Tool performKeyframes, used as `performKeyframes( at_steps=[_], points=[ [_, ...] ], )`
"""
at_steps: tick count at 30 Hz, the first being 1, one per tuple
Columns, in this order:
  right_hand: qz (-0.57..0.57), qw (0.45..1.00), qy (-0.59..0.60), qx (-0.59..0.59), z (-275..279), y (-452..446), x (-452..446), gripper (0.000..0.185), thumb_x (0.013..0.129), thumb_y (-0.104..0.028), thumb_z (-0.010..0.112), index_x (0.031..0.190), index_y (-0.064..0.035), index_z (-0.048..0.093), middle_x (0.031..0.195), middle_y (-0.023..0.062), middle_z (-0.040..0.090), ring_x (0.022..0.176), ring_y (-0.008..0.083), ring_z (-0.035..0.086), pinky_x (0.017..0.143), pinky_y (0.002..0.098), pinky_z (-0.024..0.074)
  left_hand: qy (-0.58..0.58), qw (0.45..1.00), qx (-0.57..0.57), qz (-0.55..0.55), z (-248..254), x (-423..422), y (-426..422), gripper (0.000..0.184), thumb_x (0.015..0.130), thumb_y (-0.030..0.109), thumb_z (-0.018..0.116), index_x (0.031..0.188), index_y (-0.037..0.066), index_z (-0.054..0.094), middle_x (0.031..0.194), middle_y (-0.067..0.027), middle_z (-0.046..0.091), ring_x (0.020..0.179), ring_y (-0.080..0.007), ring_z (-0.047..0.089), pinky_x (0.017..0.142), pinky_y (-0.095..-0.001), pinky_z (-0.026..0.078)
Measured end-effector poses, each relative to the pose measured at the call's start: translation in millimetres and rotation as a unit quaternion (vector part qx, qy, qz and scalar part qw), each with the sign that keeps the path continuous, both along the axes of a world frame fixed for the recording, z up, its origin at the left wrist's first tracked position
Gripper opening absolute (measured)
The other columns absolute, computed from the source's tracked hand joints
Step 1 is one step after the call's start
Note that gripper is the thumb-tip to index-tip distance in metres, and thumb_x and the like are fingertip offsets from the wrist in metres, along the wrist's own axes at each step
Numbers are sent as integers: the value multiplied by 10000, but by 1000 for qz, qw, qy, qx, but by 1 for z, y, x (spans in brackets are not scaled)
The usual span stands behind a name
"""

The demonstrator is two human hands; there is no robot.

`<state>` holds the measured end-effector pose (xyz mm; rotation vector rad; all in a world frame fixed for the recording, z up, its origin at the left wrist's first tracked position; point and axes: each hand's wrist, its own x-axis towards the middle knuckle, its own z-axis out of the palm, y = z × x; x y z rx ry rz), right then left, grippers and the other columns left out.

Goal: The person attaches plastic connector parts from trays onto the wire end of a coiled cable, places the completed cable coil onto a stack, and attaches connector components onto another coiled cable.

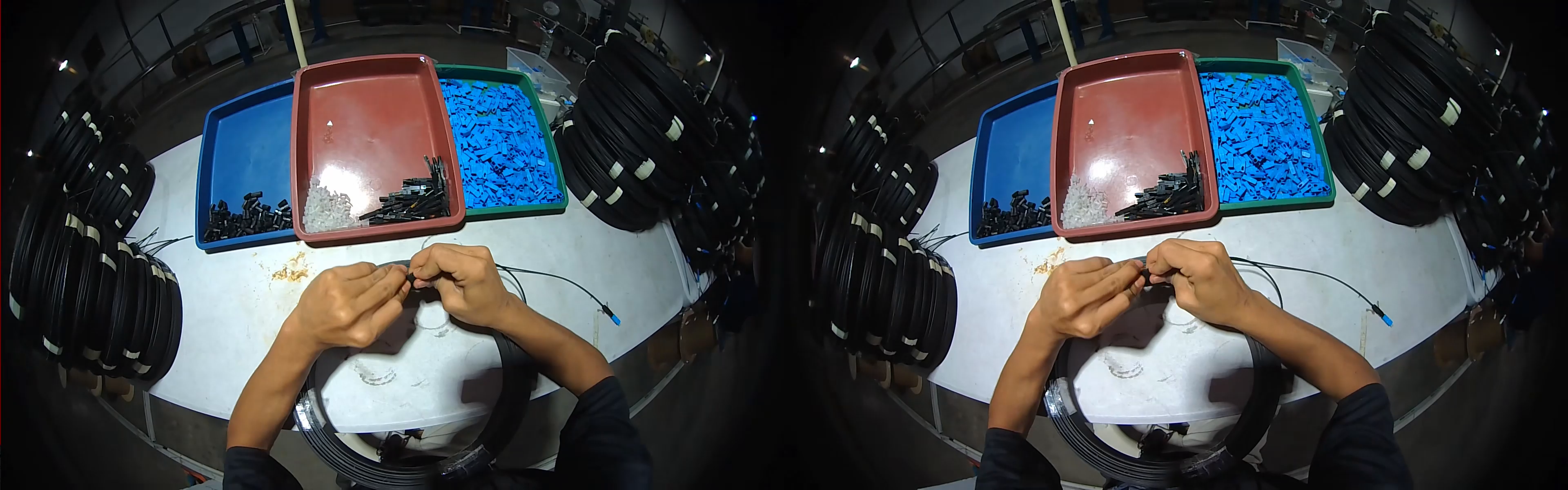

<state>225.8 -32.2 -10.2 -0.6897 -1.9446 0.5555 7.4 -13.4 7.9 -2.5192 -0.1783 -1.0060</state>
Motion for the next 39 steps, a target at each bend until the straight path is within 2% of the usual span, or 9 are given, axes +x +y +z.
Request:
performKeyframes(
  at_steps=[3, 5, 8, 13, 18, 21, 23, 29, 39],
  points=[
    [-11, 1000, -3, 9, 0, 1, -3, 188, 745, 185, 622, 867, 45, 595, 837, 145, 671, 713, 281, 683, 643, 358, 562, -33, 998, -49, -10, -5, -3, 5, 74, 733, 51, 759, 769, 10, 709, 895, -123, 752, 664, -182, 708, 549, -283, 572],
    [-30, 996, -27, 76, 0, -2, -2, 209, 748, 146, 695, 881, 25, 590, 864, 130, 669, 715, 271, 675, 648, 358, 561, -69, 985, -158, -15, -7, -6, 5, 60, 769, 47, 766, 778, 23, 712, 870, -103, 766, 613, -174, 696, 539, -278, 559],
    [-46, 985, -52, 155, 2, -3, -2, 237, 740, 121, 730, 892, 8, 587, 870, 116, 667, 728, 267, 667, 650, 362, 555, -106, 974, -196, -23, -7, -4, 4, 93, 755, 52, 814, 781, 47, 725, 849, -79, 775, 579, -158, 687, 532, -279, 549],
    [-50, 981, -51, 180, 0, -2, 0, 239, 708, 126, 712, 874, 3, 592, 895, 111, 670, 742, 272, 661, 642, 360, 541, -123, 956, -264, -28, -6, -4, 2, 129, 727, 65, 857, 790, 57, 745, 853, -82, 778, 623, -176, 719, 563, -282, 567],
    [-56, 972, -62, 218, -3, 0, 3, 251, 650, 119, 684, 855, 1, 598, 913, 118, 673, 716, 273, 642, 635, 361, 529, -194, 894, -404, 4, 2, 1, -4, 184, 738, 33, 866, 908, 32, 795, 862, -114, 787, 726, -194, 770, 639, -266, 610],
    [-55, 970, -65, 228, -3, -1, 4, 251, 636, 109, 678, 851, 1, 607, 913, 119, 670, 700, 272, 630, 635, 368, 526, -150, 892, -426, -14, -4, -3, 0, 163, 737, 22, 862, 888, 21, 800, 870, -119, 787, 746, -190, 772, 656, -264, 615],
    [-32, 971, -104, 215, 1, -2, 9, 265, 700, 117, 763, 923, 28, 652, 929, 171, 709, 766, 299, 702, 670, 364, 578, -148, 890, -430, -9, 0, -2, -3, 134, 739, 20, 860, 859, 26, 802, 865, -115, 788, 738, -184, 771, 649, -264, 614],
    [-73, 974, -34, 213, -6, 1, 1, 306, 660, 86, 715, 958, 30, 671, 919, 136, 704, 724, 281, 667, 640, 361, 538, -154, 918, -366, -27, -4, -1, -1, 118, 760, 46, 854, 862, 48, 794, 851, -92, 786, 700, -190, 759, 618, -276, 604],
    [-87, 966, -84, 229, 0, -3, 5, 283, 651, 90, 708, 925, 28, 672, 879, 130, 704, 667, 263, 649, 601, 353, 514, -110, 961, -253, -26, -2, 1, -3, 92, 774, 43, 810, 861, 42, 779, 849, -90, 780, 657, -180, 734, 584, -285, 590]
  ],
)
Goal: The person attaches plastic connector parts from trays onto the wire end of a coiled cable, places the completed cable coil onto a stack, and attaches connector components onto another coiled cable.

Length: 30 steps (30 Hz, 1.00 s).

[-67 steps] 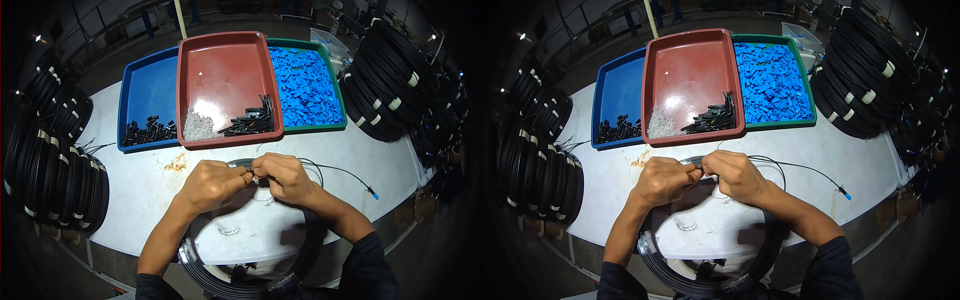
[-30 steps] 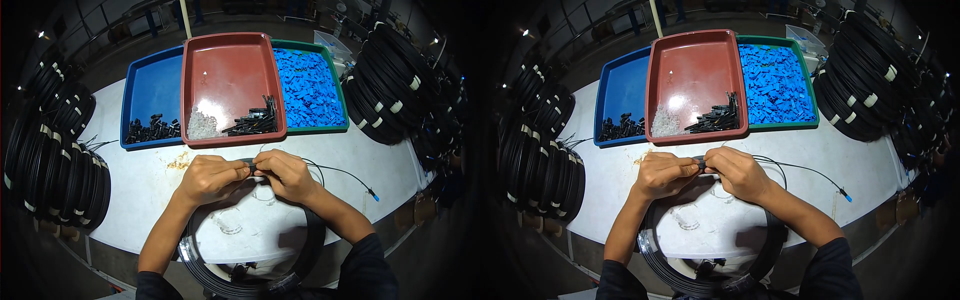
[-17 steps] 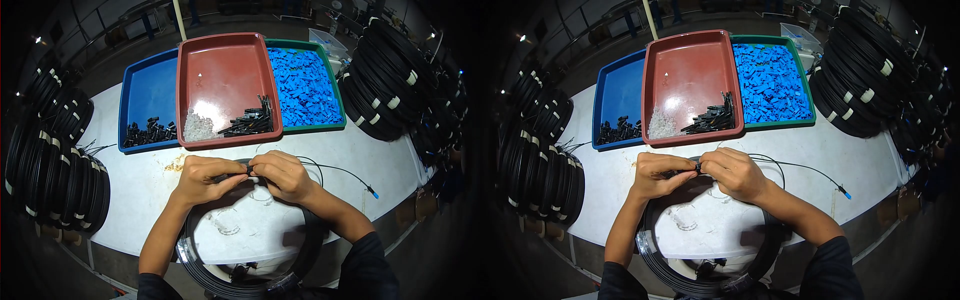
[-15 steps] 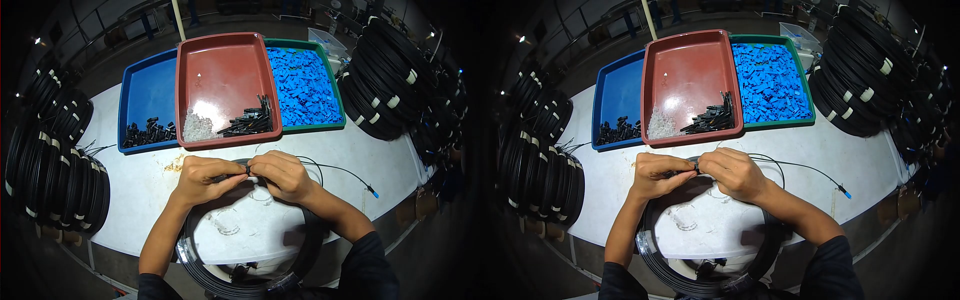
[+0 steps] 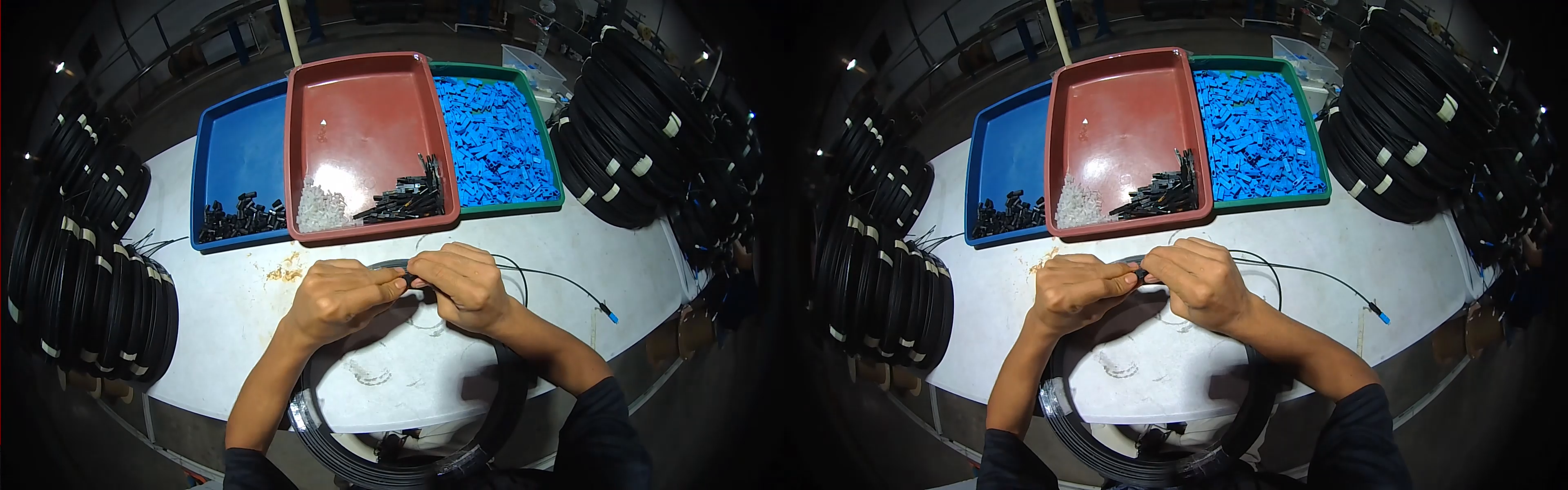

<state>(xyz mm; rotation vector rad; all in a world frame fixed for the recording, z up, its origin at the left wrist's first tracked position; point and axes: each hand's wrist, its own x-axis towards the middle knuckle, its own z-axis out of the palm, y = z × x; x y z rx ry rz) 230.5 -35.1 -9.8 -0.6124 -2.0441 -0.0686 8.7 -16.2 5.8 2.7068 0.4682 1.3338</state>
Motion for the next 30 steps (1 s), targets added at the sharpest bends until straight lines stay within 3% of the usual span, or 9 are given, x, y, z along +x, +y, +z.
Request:
performKeyframes(
  at_steps=[2, 5, 9, 11, 12, 15, 19, 29, 30],
  points=[
    [7, 999, 20, -44, -1, 0, 0, 275, 645, 98, 692, 909, 22, 673, 829, 119, 698, 663, 269, 658, 597, 357, 522, 12, 999, 39, -2, 2, 1, -1, 87, 775, 30, 789, 860, 25, 773, 854, -107, 775, 656, -181, 729, 578, -286, 588],
    [11, 997, 44, -58, 1, 0, -3, 250, 663, 99, 696, 898, 19, 674, 791, 114, 691, 674, 279, 673, 604, 363, 535, 46, 975, 218, 4, 6, 4, -1, 145, 707, 24, 740, 835, -45, 740, 880, -172, 742, 667, -199, 717, 574, -282, 587],
    [9, 996, 38, -78, 1, 1, -5, 248, 681, 114, 697, 910, 22, 672, 816, 124, 695, 701, 286, 689, 624, 364, 551, 56, 969, 239, 20, 4, -2, 4, 126, 736, 19, 757, 854, -22, 749, 936, -172, 755, 655, -181, 717, 572, -275, 581],
    [8, 996, 68, -57, 1, 0, -8, 263, 689, 135, 696, 926, 22, 674, 853, 133, 705, 701, 290, 692, 626, 362, 555, -3, 996, 89, -11, -1, -6, 7, 274, 753, 41, 813, 1015, -7, 749, 1023, -174, 761, 663, -180, 734, 595, -282, 590],
    [9, 996, 67, -58, 2, -1, -8, 263, 689, 135, 696, 926, 22, 674, 853, 133, 705, 701, 290, 692, 626, 362, 555, -4, 996, 89, -11, -1, -5, 5, 274, 753, 41, 813, 1015, -7, 749, 1023, -174, 761, 663, -180, 734, 595, -282, 590],
    [28, 996, 85, -24, 1, 3, -5, 224, 706, 114, 757, 897, 13, 698, 889, 138, 749, 690, 244, 715, 598, 314, 557, -93, 987, -129, 39, -5, -2, 1, 769, 711, 104, 915, 1390, 10, 565, 1260, -188, 703, 861, -229, 782, 726, -306, 629],
    [32, 996, 80, -36, 1, 4, 1, 209, 698, 118, 753, 869, 10, 701, 859, 133, 750, 689, 241, 717, 598, 312, 556, -105, 985, -136, 21, -12, -4, 8, 838, 700, 79, 920, 1429, 1, 514, 1380, -173, 635, 953, -248, 766, 797, -306, 636],
    [43, 994, 90, -36, 0, 5, -1, 258, 624, 136, 661, 837, -9, 676, 847, 100, 734, 655, 253, 685, 579, 343, 520, -105, 981, -162, 11, -8, -5, 6, 787, 717, 21, 892, 1414, -12, 529, 1384, -168, 634, 945, -245, 768, 800, -298, 637],
    [39, 994, 97, -28, 0, 6, -2, 258, 622, 139, 660, 833, -10, 674, 844, 98, 734, 655, 252, 686, 577, 343, 518, -101, 983, -155, 16, -7, -5, 7, 826, 701, 18, 905, 1425, -29, 509, 1137, -153, 710, 899, -226, 774, 779, -270, 616]
  ],
)
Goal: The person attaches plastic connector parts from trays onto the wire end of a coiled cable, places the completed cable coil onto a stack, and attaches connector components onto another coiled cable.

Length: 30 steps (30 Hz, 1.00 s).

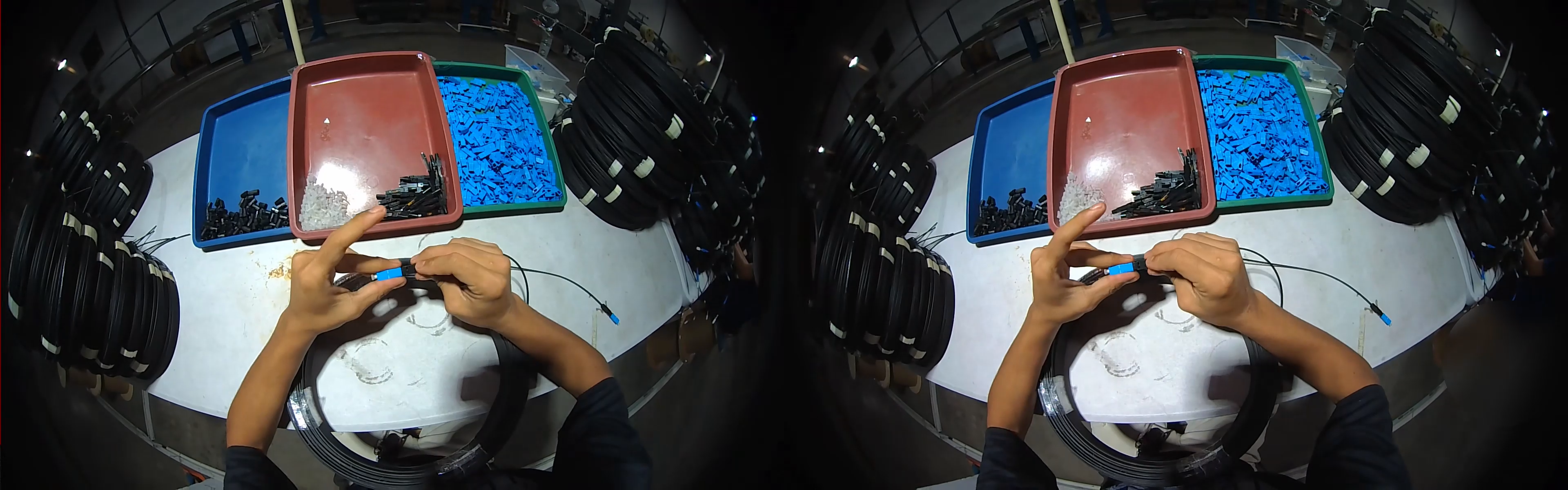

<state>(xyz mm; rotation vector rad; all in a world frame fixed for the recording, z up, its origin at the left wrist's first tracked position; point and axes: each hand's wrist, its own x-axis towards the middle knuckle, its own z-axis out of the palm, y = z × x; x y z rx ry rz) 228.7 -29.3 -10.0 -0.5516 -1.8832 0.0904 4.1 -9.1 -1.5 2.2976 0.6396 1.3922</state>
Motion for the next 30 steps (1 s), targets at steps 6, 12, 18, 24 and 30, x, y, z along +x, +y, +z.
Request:
performKeyframes(
  at_steps=[6, 12, 18, 24, 30],
  points=[
    [10, 1000, -24, 4, -2, -1, 1, 250, 615, 147, 650, 810, -8, 663, 847, 104, 736, 654, 246, 686, 571, 343, 513, 25, 1000, 5, -1, 5, 4, -3, 808, 701, 6, 906, 1409, -43, 519, 879, -127, 788, 819, -197, 780, 747, -238, 591],
    [-10, 1000, -22, 8, 3, -3, 2, 216, 664, 148, 714, 799, -15, 672, 823, 127, 752, 630, 235, 704, 569, 320, 526, 10, 1000, -3, -15, 5, 1, -3, 651, 753, 29, 871, 1346, 4, 605, 1223, -125, 731, 907, -212, 775, 753, -273, 631],
    [-14, 999, -24, -16, 2, -2, 3, 219, 658, 157, 701, 798, -8, 677, 837, 133, 757, 645, 248, 714, 596, 330, 546, 15, 1000, -21, -13, 7, 3, -3, 661, 721, -5, 891, 1312, -37, 597, 987, -154, 779, 871, -223, 778, 744, -266, 613],
    [-19, 999, -22, -23, 1, 0, 2, 217, 659, 163, 682, 802, -1, 677, 837, 132, 755, 692, 259, 734, 635, 333, 570, 30, 999, -36, -14, 6, 0, 1, 654, 732, 14, 887, 1321, -26, 606, 1132, -151, 756, 919, -239, 772, 753, -271, 625],
    [-15, 998, -21, -59, 0, -1, 4, 218, 678, 181, 659, 825, 20, 674, 856, 146, 752, 729, 250, 742, 684, 315, 592, 12, 999, -33, -2, 5, 0, 0, 615, 776, 57, 860, 1334, -4, 610, 980, -112, 790, 873, -226, 782, 747, -292, 612]
  ],
)
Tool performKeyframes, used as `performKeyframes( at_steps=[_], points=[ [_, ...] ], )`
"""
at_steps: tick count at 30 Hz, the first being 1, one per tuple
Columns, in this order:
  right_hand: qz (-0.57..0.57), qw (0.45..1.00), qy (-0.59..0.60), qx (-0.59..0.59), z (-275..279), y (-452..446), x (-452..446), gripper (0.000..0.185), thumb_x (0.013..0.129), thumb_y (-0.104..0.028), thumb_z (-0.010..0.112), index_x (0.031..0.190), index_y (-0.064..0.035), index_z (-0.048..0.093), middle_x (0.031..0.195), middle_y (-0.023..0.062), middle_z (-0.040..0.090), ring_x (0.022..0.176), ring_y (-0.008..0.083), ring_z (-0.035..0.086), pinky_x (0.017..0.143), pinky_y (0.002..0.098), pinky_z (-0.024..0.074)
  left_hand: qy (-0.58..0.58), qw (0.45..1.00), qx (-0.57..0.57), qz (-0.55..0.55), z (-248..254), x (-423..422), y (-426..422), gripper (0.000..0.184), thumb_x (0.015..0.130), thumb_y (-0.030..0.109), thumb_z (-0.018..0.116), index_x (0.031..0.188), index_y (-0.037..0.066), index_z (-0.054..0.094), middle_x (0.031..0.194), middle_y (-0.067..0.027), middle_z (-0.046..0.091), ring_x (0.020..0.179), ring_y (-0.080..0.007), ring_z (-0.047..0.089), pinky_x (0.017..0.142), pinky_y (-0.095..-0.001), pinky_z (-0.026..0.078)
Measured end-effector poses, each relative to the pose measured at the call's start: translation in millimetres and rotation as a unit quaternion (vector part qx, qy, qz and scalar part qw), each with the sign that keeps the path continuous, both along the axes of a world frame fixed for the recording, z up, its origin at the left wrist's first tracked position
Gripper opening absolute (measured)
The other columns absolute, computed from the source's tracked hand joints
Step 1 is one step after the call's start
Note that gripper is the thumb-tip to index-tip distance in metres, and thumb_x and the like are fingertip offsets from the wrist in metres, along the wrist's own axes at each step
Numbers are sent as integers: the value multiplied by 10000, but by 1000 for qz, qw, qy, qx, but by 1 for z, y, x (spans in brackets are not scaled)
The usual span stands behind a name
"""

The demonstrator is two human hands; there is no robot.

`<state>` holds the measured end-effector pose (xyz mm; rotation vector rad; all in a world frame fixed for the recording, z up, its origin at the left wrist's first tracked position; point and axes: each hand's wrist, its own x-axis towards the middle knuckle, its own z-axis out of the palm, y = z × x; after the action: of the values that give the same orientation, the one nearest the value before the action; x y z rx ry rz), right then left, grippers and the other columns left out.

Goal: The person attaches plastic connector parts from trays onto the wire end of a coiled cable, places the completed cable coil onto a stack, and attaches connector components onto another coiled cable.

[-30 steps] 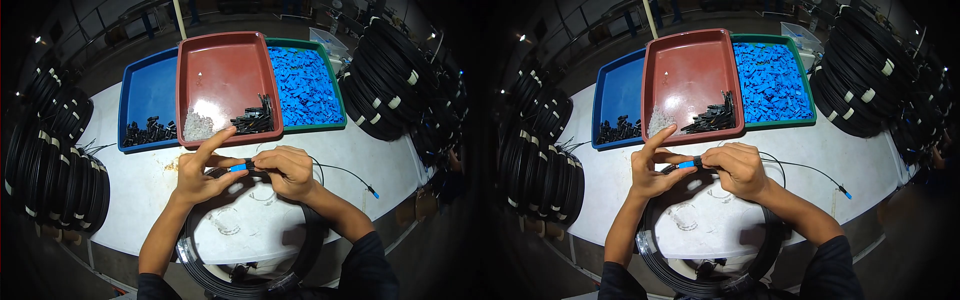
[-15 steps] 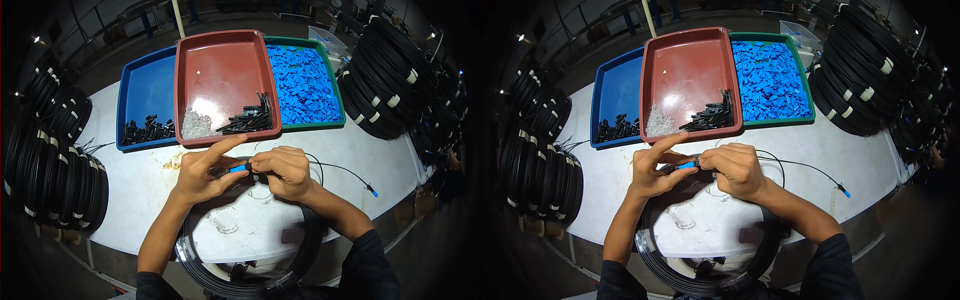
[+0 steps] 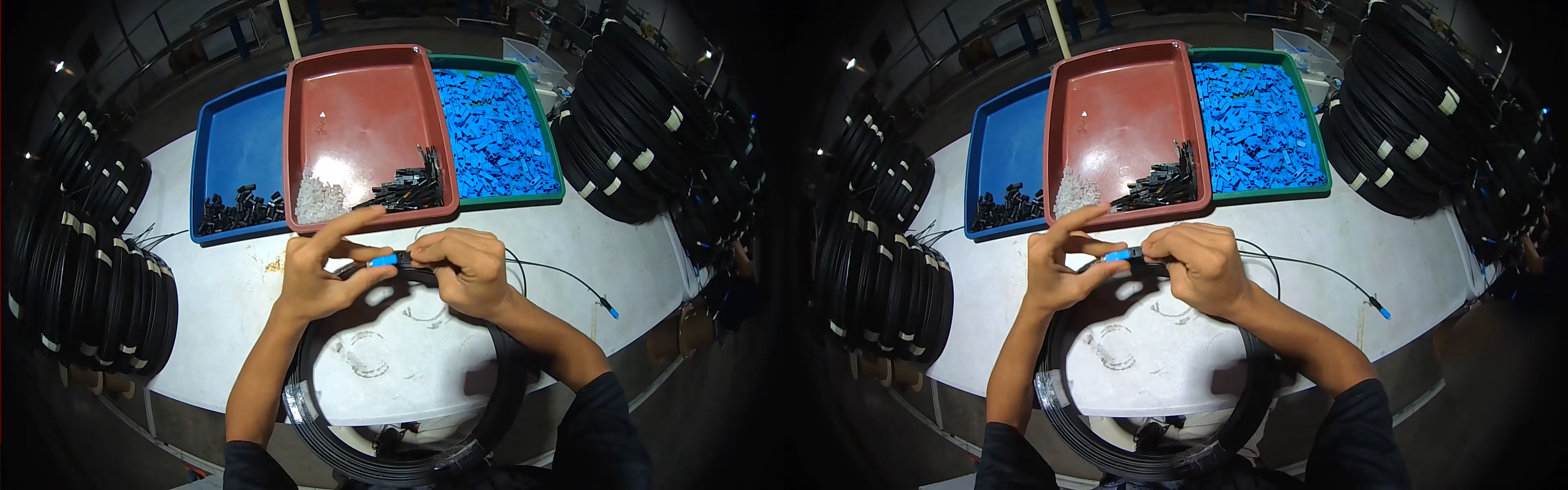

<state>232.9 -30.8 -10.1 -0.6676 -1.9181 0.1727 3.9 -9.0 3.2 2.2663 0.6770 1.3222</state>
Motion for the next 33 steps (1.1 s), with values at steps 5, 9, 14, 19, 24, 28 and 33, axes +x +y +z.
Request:
performKeyframes(
  at_steps=[5, 9, 14, 19, 24, 28, 33],
  points=[
    [-63, 991, 103, -63, -9, 3, 5, 112, 820, 124, 696, 881, 31, 690, 942, 141, 754, 814, 179, 724, 716, 269, 575, -183, 978, -68, 66, -5, -34, 21, 528, 932, 119, 700, 1396, -34, 499, 961, -148, 767, 909, -210, 747, 885, -324, 562],
    [-101, 988, 56, -98, 1, 0, 4, 119, 851, 82, 675, 940, 5, 692, 942, 118, 744, 812, 229, 724, 656, 310, 553, -218, 969, -47, 107, 6, -60, 21, 349, 998, 160, 638, 1301, -6, 584, 953, -149, 767, 834, -180, 734, 747, -276, 534],
    [-100, 972, 118, -178, -1, 10, 6, 147, 863, 102, 613, 950, 9, 688, 1031, 140, 728, 803, 231, 710, 707, 326, 556, -151, 971, -8, 183, 17, -84, -17, 243, 994, 53, 614, 1222, -28, 628, 924, -161, 759, 814, -194, 728, 732, -281, 529],
    [-73, 985, 5, -154, -3, 18, 26, 217, 798, 165, 535, 929, 46, 659, 1040, 164, 708, 851, 282, 702, 782, 355, 553, -92, 979, -96, 152, 14, -79, -140, 192, 851, 137, 766, 947, -27, 738, 830, -166, 751, 745, -237, 743, 674, -302, 563],
    [-62, 963, -137, -222, 0, 22, 37, 217, 819, 160, 578, 960, 39, 691, 1117, 182, 710, 1038, 312, 695, 902, 360, 545, 248, 968, -48, -1, 24, -30, -241, 326, 852, 269, 732, 1167, 191, 764, 1165, -9, 741, 1164, -139, 665, 781, -239, 560],
    [-13, 946, -146, -289, -6, 27, 36, 223, 875, 132, 592, 1030, 28, 713, 1175, 169, 713, 1109, 280, 685, 958, 356, 538, 336, 937, 51, 82, -1, 8, -268, 492, 858, 202, 644, 1323, 359, 673, 1152, 11, 709, 1101, -95, 648, 754, -204, 537],
    [14, 945, -134, -299, 1, 28, 45, 268, 897, 101, 563, 1111, 26, 707, 1259, 172, 704, 1139, 282, 686, 984, 364, 525, 365, 918, 102, 118, -25, 17, -268, 464, 927, 281, 632, 1391, 271, 622, 825, 4, 649, 713, -95, 655, 606, -194, 495]
  ],
)
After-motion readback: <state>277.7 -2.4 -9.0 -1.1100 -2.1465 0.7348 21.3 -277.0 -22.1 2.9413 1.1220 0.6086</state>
